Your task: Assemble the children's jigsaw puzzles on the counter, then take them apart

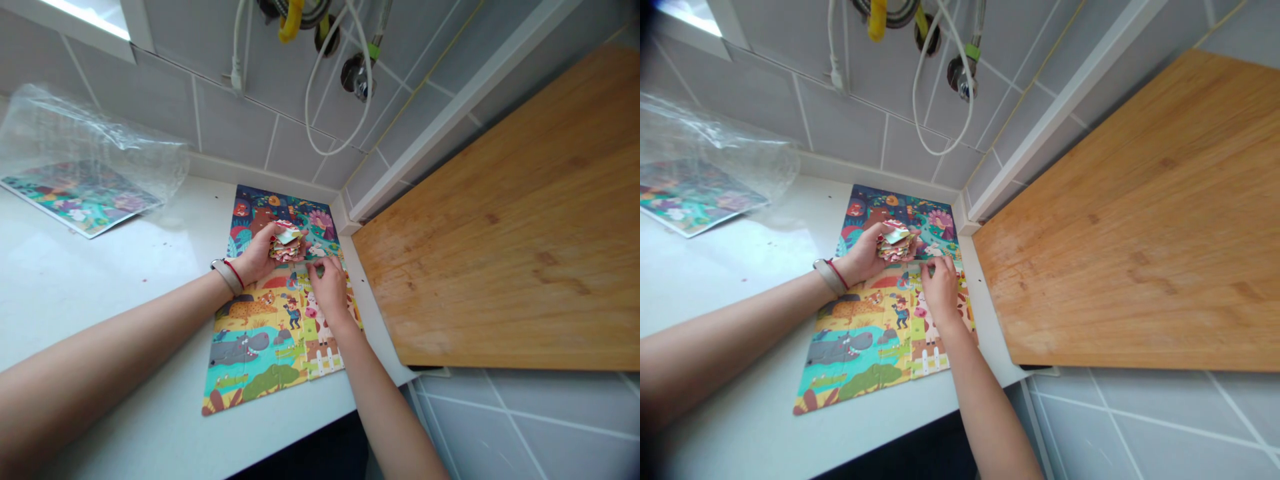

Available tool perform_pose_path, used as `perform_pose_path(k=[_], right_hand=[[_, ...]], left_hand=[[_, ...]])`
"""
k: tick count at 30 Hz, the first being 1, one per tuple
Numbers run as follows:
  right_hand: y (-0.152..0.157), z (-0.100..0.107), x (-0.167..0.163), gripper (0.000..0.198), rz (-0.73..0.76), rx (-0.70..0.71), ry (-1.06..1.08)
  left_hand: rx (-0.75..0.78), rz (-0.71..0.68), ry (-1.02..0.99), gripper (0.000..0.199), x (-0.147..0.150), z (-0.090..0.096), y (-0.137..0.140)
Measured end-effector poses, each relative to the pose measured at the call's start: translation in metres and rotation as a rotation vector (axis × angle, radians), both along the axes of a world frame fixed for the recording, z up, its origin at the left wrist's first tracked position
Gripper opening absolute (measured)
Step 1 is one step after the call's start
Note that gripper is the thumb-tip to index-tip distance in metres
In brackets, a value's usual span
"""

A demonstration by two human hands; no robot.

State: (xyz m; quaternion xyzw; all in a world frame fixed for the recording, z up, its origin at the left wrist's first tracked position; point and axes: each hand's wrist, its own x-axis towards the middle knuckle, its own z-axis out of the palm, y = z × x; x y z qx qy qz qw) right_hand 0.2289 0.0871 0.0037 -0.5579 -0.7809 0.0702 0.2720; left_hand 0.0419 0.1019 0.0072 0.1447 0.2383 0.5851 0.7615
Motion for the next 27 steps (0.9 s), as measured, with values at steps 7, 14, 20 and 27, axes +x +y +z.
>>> perform_pose_path(k=[7, 14, 20, 27], right_hand=[[0.0, -0.003, -0.001, 0.012, -0.018, 0.022, -0.081], [-0.001, -0.003, -0.001, 0.012, -0.015, 0.021, -0.135], [0.003, -0.006, 0.002, 0.012, -0.001, -0.008, -0.006], [0.025, -0.009, 0.03, 0.027, -0.103, -0.177, 0.788]], left_hand=[[0.01, 0.005, -0.003, 0.039, 0.001, -0.001, 0.0], [-0.002, -0.012, 0.002, 0.039, 0.001, 0.0, 0.0], [-0.012, -0.009, 0.006, 0.038, 0.001, 0.001, -0.001], [-0.024, -0.067, -0.005, 0.029, 0.0, 0.0, -0.002]])
